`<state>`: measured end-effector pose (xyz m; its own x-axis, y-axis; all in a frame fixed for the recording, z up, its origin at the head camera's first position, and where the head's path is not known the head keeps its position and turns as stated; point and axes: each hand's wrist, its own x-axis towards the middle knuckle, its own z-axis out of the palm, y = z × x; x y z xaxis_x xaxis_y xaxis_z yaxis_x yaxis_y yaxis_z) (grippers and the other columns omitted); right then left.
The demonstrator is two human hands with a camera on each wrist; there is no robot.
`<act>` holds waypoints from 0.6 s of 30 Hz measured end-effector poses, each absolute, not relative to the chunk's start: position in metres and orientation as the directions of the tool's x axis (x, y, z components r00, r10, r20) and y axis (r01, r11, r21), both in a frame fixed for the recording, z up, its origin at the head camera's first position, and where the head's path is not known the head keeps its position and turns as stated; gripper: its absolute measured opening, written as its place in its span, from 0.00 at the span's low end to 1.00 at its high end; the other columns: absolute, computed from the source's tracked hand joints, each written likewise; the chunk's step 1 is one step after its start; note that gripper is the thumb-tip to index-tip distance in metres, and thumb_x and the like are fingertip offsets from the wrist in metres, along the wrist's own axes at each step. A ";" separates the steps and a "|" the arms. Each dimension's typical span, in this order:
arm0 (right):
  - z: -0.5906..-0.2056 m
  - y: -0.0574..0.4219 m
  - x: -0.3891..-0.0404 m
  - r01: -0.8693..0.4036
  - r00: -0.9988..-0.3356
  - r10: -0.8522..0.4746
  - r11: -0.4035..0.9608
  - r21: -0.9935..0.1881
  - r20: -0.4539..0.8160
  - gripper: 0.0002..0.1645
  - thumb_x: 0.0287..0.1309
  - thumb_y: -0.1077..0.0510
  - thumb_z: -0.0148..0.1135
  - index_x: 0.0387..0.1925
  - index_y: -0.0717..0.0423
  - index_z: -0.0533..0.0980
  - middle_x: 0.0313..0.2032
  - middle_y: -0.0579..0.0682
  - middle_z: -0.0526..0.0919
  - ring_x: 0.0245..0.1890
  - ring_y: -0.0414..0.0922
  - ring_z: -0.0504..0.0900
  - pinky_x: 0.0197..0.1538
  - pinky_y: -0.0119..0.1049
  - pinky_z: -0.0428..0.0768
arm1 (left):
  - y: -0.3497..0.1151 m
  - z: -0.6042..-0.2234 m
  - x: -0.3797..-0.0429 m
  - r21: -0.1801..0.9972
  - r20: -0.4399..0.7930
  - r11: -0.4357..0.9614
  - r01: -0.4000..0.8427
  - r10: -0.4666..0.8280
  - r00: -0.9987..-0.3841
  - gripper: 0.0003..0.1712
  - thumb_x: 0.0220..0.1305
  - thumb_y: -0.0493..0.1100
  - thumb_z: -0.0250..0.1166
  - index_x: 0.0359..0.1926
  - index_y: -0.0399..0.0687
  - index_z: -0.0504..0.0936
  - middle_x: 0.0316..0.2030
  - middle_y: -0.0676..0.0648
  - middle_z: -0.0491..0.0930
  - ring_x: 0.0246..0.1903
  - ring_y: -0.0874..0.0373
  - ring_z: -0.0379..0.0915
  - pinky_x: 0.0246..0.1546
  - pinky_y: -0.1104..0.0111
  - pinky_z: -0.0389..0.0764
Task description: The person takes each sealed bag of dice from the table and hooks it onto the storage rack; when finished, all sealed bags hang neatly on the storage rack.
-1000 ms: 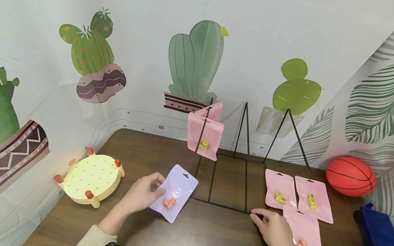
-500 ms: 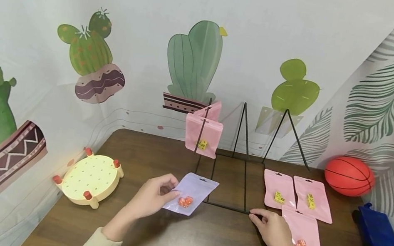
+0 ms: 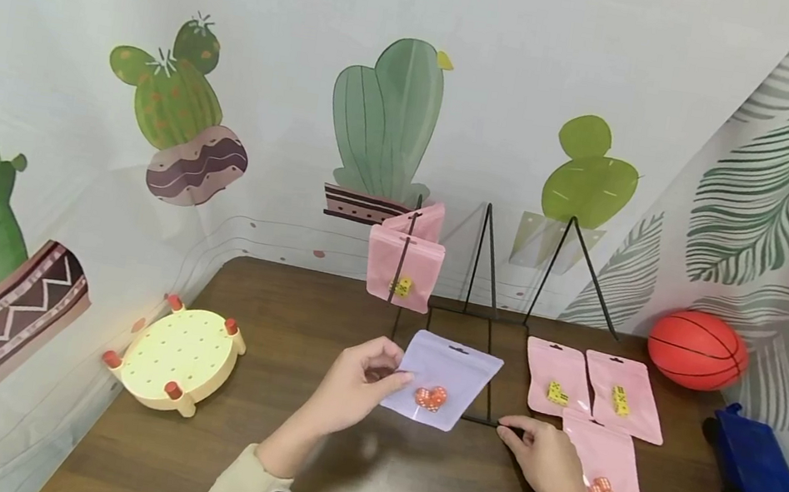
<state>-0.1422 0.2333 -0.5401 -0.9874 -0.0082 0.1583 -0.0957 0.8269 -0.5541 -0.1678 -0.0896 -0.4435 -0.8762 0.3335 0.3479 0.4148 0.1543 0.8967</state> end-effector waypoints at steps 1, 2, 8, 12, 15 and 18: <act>-0.540 0.233 -0.142 -0.093 -0.988 -0.007 0.827 -0.555 0.154 0.07 0.62 0.52 0.75 0.42 0.43 0.89 0.13 0.37 0.63 0.15 0.36 0.59 0.19 0.36 0.59 | -0.085 -0.442 -0.168 0.897 0.359 0.138 0.420 0.329 -0.874 0.07 0.66 0.35 0.73 0.40 0.45 0.82 0.33 0.50 0.88 0.33 0.60 0.80 0.33 0.69 0.78; -0.540 0.233 -0.142 -0.090 -0.989 -0.007 0.827 -0.554 0.150 0.07 0.62 0.52 0.75 0.42 0.43 0.89 0.13 0.37 0.63 0.15 0.36 0.60 0.20 0.36 0.59 | -0.081 -0.440 -0.168 0.898 0.368 0.120 0.424 0.325 -0.871 0.07 0.66 0.35 0.73 0.40 0.44 0.82 0.33 0.49 0.88 0.33 0.60 0.79 0.34 0.69 0.78; -0.541 0.233 -0.143 -0.075 -0.991 -0.001 0.825 -0.559 0.131 0.07 0.62 0.52 0.74 0.42 0.43 0.89 0.13 0.37 0.64 0.15 0.37 0.61 0.20 0.36 0.60 | -0.060 -0.430 -0.169 0.909 0.382 0.038 0.416 0.327 -0.865 0.07 0.65 0.34 0.73 0.40 0.40 0.81 0.35 0.43 0.88 0.34 0.61 0.80 0.37 0.69 0.81; -0.540 0.233 -0.143 -0.075 -0.991 -0.001 0.825 -0.560 0.133 0.08 0.62 0.52 0.75 0.42 0.45 0.90 0.13 0.38 0.64 0.15 0.37 0.61 0.20 0.36 0.59 | -0.052 -0.427 -0.168 0.915 0.378 0.009 0.403 0.325 -0.867 0.07 0.65 0.34 0.72 0.39 0.39 0.81 0.36 0.42 0.88 0.33 0.61 0.80 0.37 0.69 0.81; -0.539 0.234 -0.142 -0.081 -0.990 -0.003 0.824 -0.561 0.139 0.09 0.62 0.52 0.75 0.43 0.47 0.90 0.13 0.38 0.64 0.16 0.37 0.61 0.21 0.36 0.59 | -0.047 -0.425 -0.168 0.918 0.378 -0.006 0.397 0.314 -0.871 0.07 0.66 0.33 0.72 0.39 0.39 0.81 0.36 0.43 0.88 0.33 0.61 0.80 0.39 0.68 0.82; -0.539 0.234 -0.142 -0.080 -0.990 -0.002 0.825 -0.560 0.139 0.09 0.62 0.52 0.75 0.43 0.47 0.89 0.13 0.38 0.64 0.16 0.37 0.61 0.21 0.37 0.59 | -0.043 -0.425 -0.169 0.918 0.381 -0.013 0.395 0.300 -0.875 0.06 0.66 0.34 0.72 0.40 0.40 0.81 0.36 0.45 0.89 0.33 0.61 0.80 0.40 0.68 0.82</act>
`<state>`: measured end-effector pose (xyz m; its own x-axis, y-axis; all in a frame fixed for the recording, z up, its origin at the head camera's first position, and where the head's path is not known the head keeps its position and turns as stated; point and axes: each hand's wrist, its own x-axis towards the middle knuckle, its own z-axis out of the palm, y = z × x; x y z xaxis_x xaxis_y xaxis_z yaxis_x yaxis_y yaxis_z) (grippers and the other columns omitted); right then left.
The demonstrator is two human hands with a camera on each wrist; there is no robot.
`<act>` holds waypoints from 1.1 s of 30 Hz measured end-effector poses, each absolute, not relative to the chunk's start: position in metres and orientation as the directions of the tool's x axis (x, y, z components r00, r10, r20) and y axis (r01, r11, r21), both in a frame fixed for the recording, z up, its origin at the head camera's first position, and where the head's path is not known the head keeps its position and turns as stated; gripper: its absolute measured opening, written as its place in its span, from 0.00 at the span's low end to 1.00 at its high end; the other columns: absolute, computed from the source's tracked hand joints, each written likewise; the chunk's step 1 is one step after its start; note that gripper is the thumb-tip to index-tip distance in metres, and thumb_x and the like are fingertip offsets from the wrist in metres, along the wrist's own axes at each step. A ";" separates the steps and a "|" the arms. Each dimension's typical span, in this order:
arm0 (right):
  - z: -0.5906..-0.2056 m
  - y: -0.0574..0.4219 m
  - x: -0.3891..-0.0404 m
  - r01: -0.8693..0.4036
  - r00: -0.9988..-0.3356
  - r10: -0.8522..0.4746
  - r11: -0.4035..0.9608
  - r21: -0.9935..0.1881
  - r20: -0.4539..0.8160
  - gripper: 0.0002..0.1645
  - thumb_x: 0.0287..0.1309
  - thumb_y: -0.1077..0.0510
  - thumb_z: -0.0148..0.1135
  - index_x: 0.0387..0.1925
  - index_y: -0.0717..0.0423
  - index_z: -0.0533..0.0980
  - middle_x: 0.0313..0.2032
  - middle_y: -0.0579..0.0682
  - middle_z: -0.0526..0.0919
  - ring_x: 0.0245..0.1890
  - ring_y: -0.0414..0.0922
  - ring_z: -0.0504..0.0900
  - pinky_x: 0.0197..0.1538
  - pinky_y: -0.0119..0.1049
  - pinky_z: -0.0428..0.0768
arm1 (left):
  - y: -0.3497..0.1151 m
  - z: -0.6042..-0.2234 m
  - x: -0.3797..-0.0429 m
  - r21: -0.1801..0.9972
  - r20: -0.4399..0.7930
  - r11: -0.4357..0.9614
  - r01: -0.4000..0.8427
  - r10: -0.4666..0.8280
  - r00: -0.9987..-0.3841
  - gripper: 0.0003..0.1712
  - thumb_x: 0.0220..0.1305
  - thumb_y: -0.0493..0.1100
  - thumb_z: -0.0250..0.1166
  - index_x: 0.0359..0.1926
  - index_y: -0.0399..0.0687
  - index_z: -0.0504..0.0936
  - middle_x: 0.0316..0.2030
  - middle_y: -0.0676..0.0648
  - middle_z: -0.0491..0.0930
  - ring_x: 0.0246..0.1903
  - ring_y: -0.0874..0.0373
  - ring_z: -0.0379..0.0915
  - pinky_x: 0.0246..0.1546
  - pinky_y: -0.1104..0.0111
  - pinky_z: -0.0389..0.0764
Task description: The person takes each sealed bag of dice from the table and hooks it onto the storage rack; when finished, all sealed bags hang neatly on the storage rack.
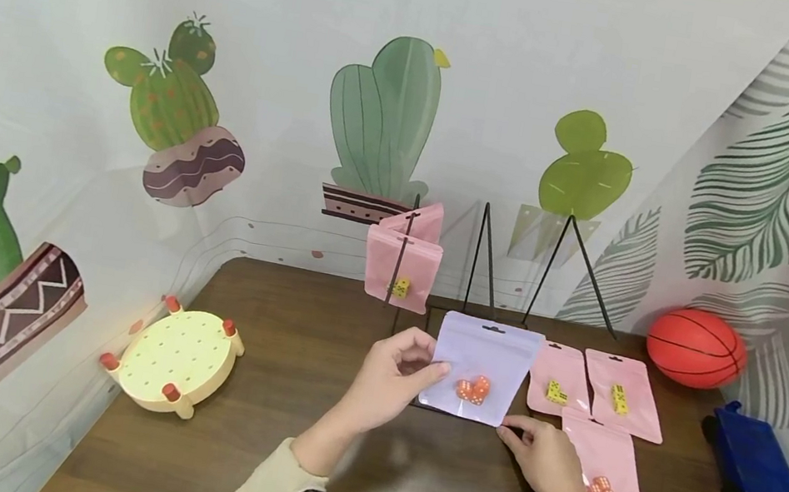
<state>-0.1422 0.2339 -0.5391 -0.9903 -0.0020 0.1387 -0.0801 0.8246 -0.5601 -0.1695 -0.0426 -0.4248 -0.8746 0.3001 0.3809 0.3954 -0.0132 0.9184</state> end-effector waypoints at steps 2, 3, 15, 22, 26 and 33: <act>-0.539 0.234 -0.143 -0.075 -0.991 0.000 0.826 -0.558 0.134 0.09 0.62 0.51 0.75 0.43 0.47 0.89 0.13 0.38 0.63 0.16 0.37 0.60 0.21 0.36 0.59 | -0.040 -0.425 -0.171 0.916 0.389 -0.019 0.401 0.287 -0.875 0.06 0.67 0.34 0.71 0.41 0.41 0.81 0.36 0.45 0.89 0.33 0.61 0.81 0.40 0.68 0.82; -0.539 0.234 -0.143 -0.074 -0.991 0.001 0.827 -0.557 0.133 0.09 0.62 0.51 0.75 0.43 0.47 0.89 0.13 0.37 0.63 0.15 0.37 0.60 0.21 0.36 0.59 | -0.039 -0.425 -0.171 0.914 0.395 -0.025 0.405 0.280 -0.875 0.06 0.67 0.34 0.71 0.41 0.41 0.81 0.35 0.45 0.88 0.33 0.60 0.81 0.39 0.68 0.82; -0.539 0.233 -0.143 -0.087 -0.989 -0.005 0.825 -0.559 0.146 0.07 0.62 0.52 0.75 0.42 0.44 0.89 0.14 0.37 0.65 0.16 0.37 0.62 0.21 0.36 0.60 | -0.031 -0.427 -0.182 0.922 0.382 -0.018 0.387 0.198 -0.903 0.08 0.67 0.36 0.72 0.40 0.38 0.80 0.33 0.42 0.87 0.31 0.61 0.79 0.38 0.70 0.79; -0.540 0.234 -0.143 -0.091 -0.988 -0.006 0.825 -0.558 0.152 0.06 0.62 0.52 0.75 0.41 0.44 0.89 0.14 0.37 0.64 0.16 0.36 0.61 0.21 0.36 0.60 | -0.023 -0.428 -0.196 0.915 0.398 0.017 0.403 0.123 -0.909 0.09 0.66 0.38 0.73 0.40 0.39 0.81 0.32 0.44 0.88 0.31 0.62 0.80 0.38 0.71 0.80; -0.541 0.234 -0.143 -0.081 -0.990 -0.001 0.826 -0.558 0.142 0.06 0.62 0.52 0.75 0.41 0.43 0.89 0.14 0.37 0.64 0.16 0.36 0.61 0.21 0.36 0.59 | -0.019 -0.426 -0.205 0.907 0.415 0.042 0.419 0.083 -0.906 0.09 0.66 0.38 0.73 0.40 0.40 0.81 0.33 0.45 0.89 0.32 0.63 0.81 0.38 0.70 0.81; -0.543 0.234 -0.144 -0.082 -0.990 -0.002 0.825 -0.559 0.142 0.06 0.62 0.51 0.75 0.41 0.42 0.89 0.14 0.37 0.64 0.16 0.36 0.60 0.21 0.36 0.59 | -0.010 -0.426 -0.223 0.906 0.421 0.030 0.421 0.014 -0.907 0.10 0.66 0.39 0.74 0.40 0.37 0.83 0.34 0.44 0.89 0.34 0.60 0.84 0.40 0.68 0.83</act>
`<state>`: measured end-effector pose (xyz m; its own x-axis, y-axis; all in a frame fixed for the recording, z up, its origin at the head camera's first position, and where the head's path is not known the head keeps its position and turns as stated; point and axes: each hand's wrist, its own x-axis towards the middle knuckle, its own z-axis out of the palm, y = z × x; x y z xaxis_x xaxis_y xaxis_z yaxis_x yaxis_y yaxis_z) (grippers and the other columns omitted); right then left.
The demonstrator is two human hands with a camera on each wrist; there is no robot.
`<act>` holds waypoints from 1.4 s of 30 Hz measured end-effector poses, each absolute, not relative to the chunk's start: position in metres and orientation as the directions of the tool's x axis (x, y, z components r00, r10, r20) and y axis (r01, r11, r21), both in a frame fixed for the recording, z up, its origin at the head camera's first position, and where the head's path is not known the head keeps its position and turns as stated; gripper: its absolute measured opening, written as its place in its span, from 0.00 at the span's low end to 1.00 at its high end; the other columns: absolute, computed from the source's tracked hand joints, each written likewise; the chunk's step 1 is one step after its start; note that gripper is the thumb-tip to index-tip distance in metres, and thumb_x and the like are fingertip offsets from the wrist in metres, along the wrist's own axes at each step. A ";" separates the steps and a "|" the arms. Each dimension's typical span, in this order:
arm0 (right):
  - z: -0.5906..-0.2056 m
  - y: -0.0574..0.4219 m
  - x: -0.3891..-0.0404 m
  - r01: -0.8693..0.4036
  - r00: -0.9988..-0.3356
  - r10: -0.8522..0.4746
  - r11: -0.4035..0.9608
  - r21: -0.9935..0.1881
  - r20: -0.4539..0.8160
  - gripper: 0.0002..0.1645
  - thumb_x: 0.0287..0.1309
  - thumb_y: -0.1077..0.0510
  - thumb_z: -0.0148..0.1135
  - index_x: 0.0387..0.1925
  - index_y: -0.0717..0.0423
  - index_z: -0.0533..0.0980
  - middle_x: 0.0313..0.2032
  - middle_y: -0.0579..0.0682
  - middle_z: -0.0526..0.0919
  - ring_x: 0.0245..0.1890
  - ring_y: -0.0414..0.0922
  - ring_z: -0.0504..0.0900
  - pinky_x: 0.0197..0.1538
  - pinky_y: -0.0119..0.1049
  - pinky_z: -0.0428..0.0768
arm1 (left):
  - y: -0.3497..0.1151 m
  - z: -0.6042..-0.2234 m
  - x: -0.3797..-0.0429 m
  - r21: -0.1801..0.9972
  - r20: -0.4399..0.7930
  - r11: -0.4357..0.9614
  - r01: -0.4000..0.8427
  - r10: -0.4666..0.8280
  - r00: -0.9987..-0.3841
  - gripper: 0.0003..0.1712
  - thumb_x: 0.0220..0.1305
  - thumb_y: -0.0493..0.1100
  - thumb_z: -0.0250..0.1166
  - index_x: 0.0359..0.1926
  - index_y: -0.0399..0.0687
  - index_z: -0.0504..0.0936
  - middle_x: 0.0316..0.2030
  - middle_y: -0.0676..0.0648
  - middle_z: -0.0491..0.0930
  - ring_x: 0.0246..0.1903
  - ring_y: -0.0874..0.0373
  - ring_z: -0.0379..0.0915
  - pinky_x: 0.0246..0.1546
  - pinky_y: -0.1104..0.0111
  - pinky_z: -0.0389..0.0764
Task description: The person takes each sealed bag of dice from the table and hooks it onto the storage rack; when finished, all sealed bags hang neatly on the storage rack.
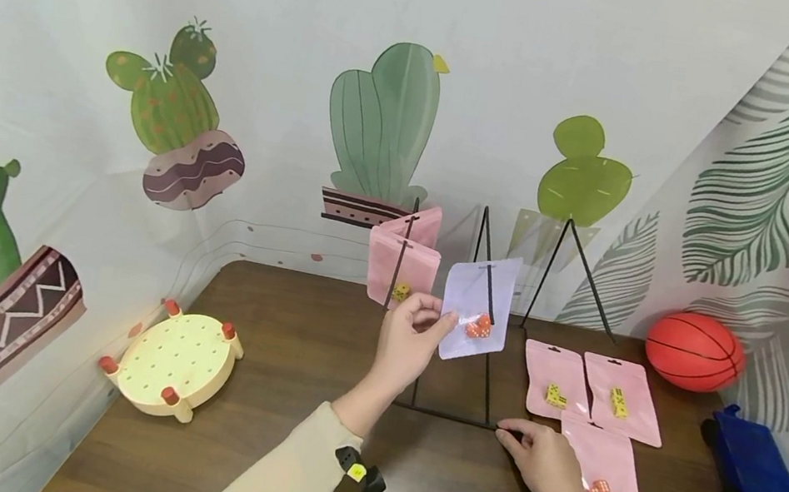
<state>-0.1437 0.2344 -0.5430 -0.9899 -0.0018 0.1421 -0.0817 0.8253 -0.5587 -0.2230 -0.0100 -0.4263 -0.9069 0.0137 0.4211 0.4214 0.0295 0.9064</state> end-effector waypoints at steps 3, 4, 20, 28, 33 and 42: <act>-0.543 0.234 -0.144 -0.084 -0.989 -0.001 0.824 -0.560 0.147 0.06 0.61 0.51 0.75 0.41 0.42 0.89 0.14 0.37 0.64 0.16 0.36 0.60 0.21 0.36 0.59 | -0.006 -0.425 -0.230 0.907 0.422 0.029 0.421 -0.016 -0.907 0.10 0.66 0.40 0.74 0.40 0.37 0.84 0.33 0.44 0.89 0.34 0.59 0.85 0.39 0.68 0.84; -0.543 0.234 -0.144 -0.084 -0.989 -0.001 0.824 -0.561 0.148 0.06 0.61 0.51 0.75 0.41 0.42 0.89 0.14 0.37 0.64 0.16 0.36 0.60 0.21 0.36 0.59 | -0.005 -0.424 -0.232 0.906 0.423 0.034 0.422 -0.023 -0.906 0.10 0.66 0.40 0.74 0.40 0.37 0.84 0.33 0.44 0.89 0.33 0.58 0.85 0.38 0.68 0.84; -0.541 0.231 -0.143 -0.056 -0.994 0.011 0.817 -0.574 0.113 0.07 0.61 0.52 0.75 0.41 0.43 0.89 0.14 0.37 0.64 0.16 0.36 0.60 0.21 0.34 0.58 | 0.010 -0.416 -0.264 0.926 0.376 0.091 0.366 -0.152 -0.914 0.10 0.65 0.43 0.75 0.41 0.40 0.86 0.31 0.48 0.89 0.29 0.63 0.83 0.27 0.71 0.80; -0.540 0.231 -0.142 -0.063 -0.992 0.010 0.818 -0.572 0.123 0.06 0.61 0.51 0.75 0.41 0.43 0.89 0.14 0.37 0.64 0.16 0.36 0.60 0.21 0.34 0.57 | 0.014 -0.415 -0.277 0.915 0.401 0.132 0.381 -0.185 -0.897 0.09 0.65 0.41 0.75 0.39 0.41 0.87 0.30 0.48 0.89 0.30 0.61 0.84 0.31 0.70 0.80; -0.542 0.232 -0.143 -0.058 -0.992 0.014 0.821 -0.567 0.122 0.06 0.61 0.51 0.75 0.41 0.43 0.89 0.14 0.37 0.64 0.16 0.36 0.59 0.21 0.35 0.57 | 0.015 -0.417 -0.281 0.916 0.395 0.158 0.370 -0.179 -0.901 0.09 0.65 0.43 0.75 0.40 0.41 0.87 0.31 0.48 0.89 0.31 0.62 0.84 0.32 0.71 0.80; -0.541 0.233 -0.143 -0.072 -0.991 0.005 0.827 -0.558 0.136 0.07 0.62 0.51 0.75 0.41 0.43 0.89 0.14 0.37 0.64 0.16 0.36 0.61 0.21 0.35 0.59 | 0.011 -0.434 -0.281 0.917 0.381 0.183 0.355 -0.137 -0.914 0.07 0.65 0.41 0.75 0.41 0.42 0.89 0.35 0.48 0.90 0.33 0.62 0.85 0.34 0.70 0.83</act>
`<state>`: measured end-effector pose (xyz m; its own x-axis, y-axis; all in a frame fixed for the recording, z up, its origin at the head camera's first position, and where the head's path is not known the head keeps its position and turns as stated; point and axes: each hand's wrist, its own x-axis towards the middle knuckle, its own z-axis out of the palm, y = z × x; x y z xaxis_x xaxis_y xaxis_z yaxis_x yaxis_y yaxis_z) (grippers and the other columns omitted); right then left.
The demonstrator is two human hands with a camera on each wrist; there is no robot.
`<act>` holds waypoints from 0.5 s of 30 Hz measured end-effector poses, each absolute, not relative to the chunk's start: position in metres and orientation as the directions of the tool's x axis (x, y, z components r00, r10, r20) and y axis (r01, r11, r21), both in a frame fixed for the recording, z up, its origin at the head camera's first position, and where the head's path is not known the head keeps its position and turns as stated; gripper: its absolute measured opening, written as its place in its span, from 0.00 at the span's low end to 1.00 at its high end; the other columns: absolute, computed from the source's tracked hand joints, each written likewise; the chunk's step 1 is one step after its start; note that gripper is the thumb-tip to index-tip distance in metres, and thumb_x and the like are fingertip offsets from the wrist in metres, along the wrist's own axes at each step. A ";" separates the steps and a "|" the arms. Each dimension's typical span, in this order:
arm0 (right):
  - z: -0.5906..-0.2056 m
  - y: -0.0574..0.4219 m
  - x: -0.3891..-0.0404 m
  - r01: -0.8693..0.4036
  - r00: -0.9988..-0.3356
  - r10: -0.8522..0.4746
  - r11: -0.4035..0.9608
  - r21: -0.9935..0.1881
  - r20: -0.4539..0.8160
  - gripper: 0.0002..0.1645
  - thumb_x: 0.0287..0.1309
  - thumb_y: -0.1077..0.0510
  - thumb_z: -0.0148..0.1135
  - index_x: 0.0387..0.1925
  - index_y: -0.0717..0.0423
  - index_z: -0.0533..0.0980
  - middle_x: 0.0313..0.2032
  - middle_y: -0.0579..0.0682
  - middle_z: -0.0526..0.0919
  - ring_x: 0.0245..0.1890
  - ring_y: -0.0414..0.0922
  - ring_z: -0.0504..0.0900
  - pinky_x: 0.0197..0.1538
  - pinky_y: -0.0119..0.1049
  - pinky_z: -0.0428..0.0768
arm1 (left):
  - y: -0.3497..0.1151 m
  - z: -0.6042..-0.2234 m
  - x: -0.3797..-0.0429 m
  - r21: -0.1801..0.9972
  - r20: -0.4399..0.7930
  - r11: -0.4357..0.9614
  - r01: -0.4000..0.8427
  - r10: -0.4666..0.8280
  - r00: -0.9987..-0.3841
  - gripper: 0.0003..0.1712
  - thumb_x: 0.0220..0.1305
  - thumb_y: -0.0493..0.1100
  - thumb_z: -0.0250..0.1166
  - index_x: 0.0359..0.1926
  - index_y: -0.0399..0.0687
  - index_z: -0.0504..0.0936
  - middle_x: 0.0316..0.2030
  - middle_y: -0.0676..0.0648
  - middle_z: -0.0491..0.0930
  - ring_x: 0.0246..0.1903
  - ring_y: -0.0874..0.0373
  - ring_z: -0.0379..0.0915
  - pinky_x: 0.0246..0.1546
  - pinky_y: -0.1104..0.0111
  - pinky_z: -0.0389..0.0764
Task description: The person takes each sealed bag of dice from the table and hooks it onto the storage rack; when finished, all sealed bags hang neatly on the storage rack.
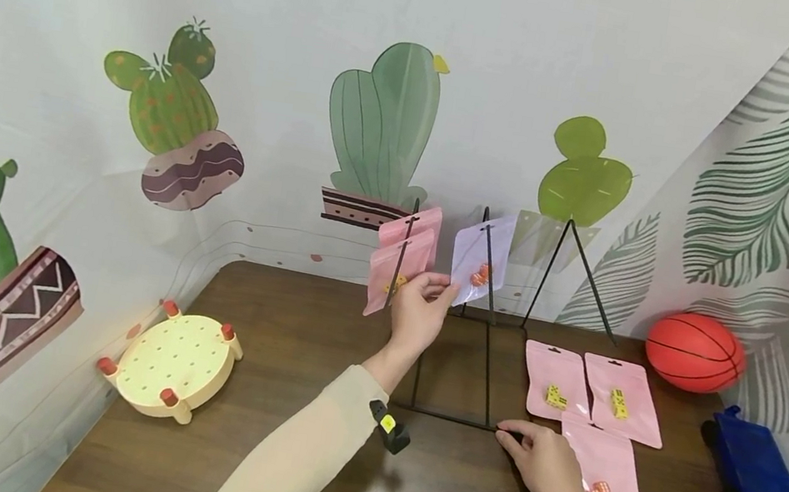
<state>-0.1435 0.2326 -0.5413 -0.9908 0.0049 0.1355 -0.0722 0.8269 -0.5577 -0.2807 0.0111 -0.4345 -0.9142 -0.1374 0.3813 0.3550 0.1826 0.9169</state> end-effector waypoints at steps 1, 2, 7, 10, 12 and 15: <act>-0.541 0.233 -0.143 -0.075 -0.991 0.002 0.828 -0.556 0.137 0.07 0.62 0.51 0.75 0.41 0.43 0.89 0.14 0.37 0.64 0.16 0.36 0.61 0.21 0.35 0.59 | 0.010 -0.436 -0.280 0.921 0.373 0.175 0.349 -0.131 -0.918 0.07 0.65 0.41 0.74 0.41 0.42 0.89 0.34 0.48 0.90 0.31 0.63 0.85 0.33 0.70 0.83; -0.541 0.233 -0.143 -0.079 -0.990 0.000 0.828 -0.555 0.140 0.07 0.62 0.51 0.75 0.41 0.43 0.89 0.14 0.37 0.65 0.16 0.36 0.61 0.21 0.35 0.59 | 0.009 -0.438 -0.279 0.925 0.365 0.163 0.344 -0.123 -0.923 0.06 0.66 0.41 0.74 0.41 0.42 0.89 0.34 0.48 0.90 0.30 0.62 0.85 0.31 0.70 0.83; -0.540 0.232 -0.142 -0.099 -0.987 -0.012 0.836 -0.540 0.161 0.07 0.62 0.52 0.75 0.41 0.43 0.89 0.14 0.36 0.64 0.16 0.36 0.60 0.21 0.35 0.59 | 0.004 -0.448 -0.274 0.946 0.314 0.108 0.306 -0.072 -0.947 0.06 0.68 0.40 0.72 0.42 0.42 0.88 0.32 0.48 0.89 0.29 0.50 0.87 0.25 0.69 0.83; -0.539 0.233 -0.140 -0.108 -0.985 -0.019 0.846 -0.522 0.173 0.07 0.61 0.52 0.75 0.42 0.44 0.89 0.15 0.36 0.64 0.16 0.36 0.60 0.21 0.36 0.60 | -0.001 -0.453 -0.269 0.955 0.284 0.106 0.278 -0.040 -0.958 0.08 0.68 0.40 0.72 0.43 0.40 0.88 0.33 0.48 0.89 0.31 0.40 0.86 0.24 0.68 0.83; -0.538 0.233 -0.139 -0.113 -0.984 -0.024 0.852 -0.511 0.177 0.08 0.61 0.52 0.75 0.43 0.44 0.89 0.15 0.36 0.64 0.16 0.36 0.60 0.21 0.35 0.60 | -0.004 -0.457 -0.266 0.956 0.270 0.121 0.266 -0.020 -0.963 0.08 0.68 0.40 0.72 0.44 0.40 0.88 0.32 0.48 0.89 0.30 0.40 0.86 0.23 0.68 0.83; -0.534 0.235 -0.136 -0.117 -0.982 -0.025 0.855 -0.505 0.185 0.10 0.60 0.52 0.76 0.44 0.44 0.88 0.15 0.36 0.63 0.16 0.36 0.59 0.21 0.35 0.58 | -0.010 -0.463 -0.260 0.946 0.270 0.182 0.268 0.014 -0.963 0.08 0.68 0.42 0.72 0.44 0.42 0.88 0.32 0.49 0.89 0.24 0.50 0.85 0.20 0.68 0.82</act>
